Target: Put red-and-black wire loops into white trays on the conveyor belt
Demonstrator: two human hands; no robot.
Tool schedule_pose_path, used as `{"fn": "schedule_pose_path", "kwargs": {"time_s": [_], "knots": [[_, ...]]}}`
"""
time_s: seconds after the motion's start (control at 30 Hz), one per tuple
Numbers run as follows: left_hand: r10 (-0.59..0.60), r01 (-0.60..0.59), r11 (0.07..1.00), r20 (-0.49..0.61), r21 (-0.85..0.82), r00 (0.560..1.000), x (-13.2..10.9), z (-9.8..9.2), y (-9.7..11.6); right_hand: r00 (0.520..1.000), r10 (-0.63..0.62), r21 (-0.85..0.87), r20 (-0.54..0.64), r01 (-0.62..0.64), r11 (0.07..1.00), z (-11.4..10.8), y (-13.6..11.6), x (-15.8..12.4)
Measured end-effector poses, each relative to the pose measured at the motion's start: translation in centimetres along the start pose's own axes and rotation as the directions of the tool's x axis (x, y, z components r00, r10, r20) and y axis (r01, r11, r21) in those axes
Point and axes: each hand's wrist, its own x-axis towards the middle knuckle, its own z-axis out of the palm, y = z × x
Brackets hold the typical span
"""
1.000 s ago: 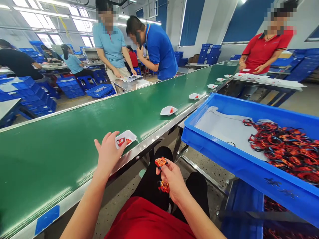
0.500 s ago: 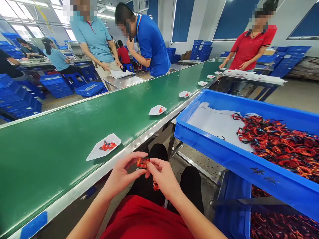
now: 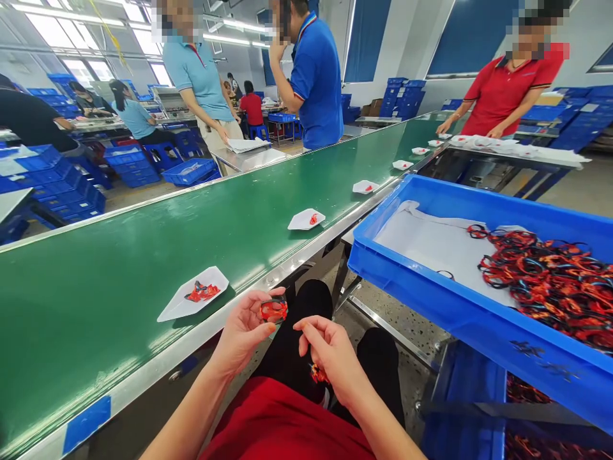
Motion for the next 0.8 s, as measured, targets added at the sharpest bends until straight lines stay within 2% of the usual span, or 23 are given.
{"fn": "schedule_pose_path", "kwargs": {"time_s": [0.23,0.37,0.43,0.53,0.6,0.67,0.73,0.8], "knots": [[0.115,-0.103,0.957,-0.027,0.269,0.993,-0.3,0.1,0.0,1.0,0.017,-0.003,-0.007,-0.017,1.0,-0.3,0.9,0.1],[0.134,-0.111,0.947,-0.058,0.3,0.989,-0.5,0.4,0.0,0.999,0.03,-0.01,-0.02,-0.03,0.999,-0.4,1.1,-0.1],[0.115,-0.093,0.973,-0.093,0.211,0.989,-0.4,0.7,0.0,0.999,0.032,-0.011,-0.029,-0.033,0.999,-0.4,1.2,-0.2],[-0.019,-0.004,0.994,-0.204,-0.112,0.979,0.0,1.1,-0.1,0.999,0.037,-0.008,-0.032,-0.037,0.999,-0.4,1.4,-0.2],[-0.22,0.104,0.918,-0.272,-0.383,0.937,0.4,1.3,0.1,0.999,0.042,-0.009,-0.033,-0.042,0.999,-0.4,1.5,-0.3],[-0.413,0.186,0.788,-0.279,-0.587,0.867,0.7,1.4,0.3,0.998,0.047,-0.014,-0.032,-0.048,0.999,-0.5,1.7,-0.3],[-0.508,0.205,0.693,-0.267,-0.691,0.819,0.9,1.5,0.7,0.998,0.05,-0.019,-0.028,-0.05,0.999,-0.5,1.8,-0.4],[-0.528,0.191,0.658,-0.265,-0.729,0.807,1.1,1.5,0.9,0.998,0.054,-0.025,-0.021,-0.054,0.998,-0.5,1.9,-0.5]]}}
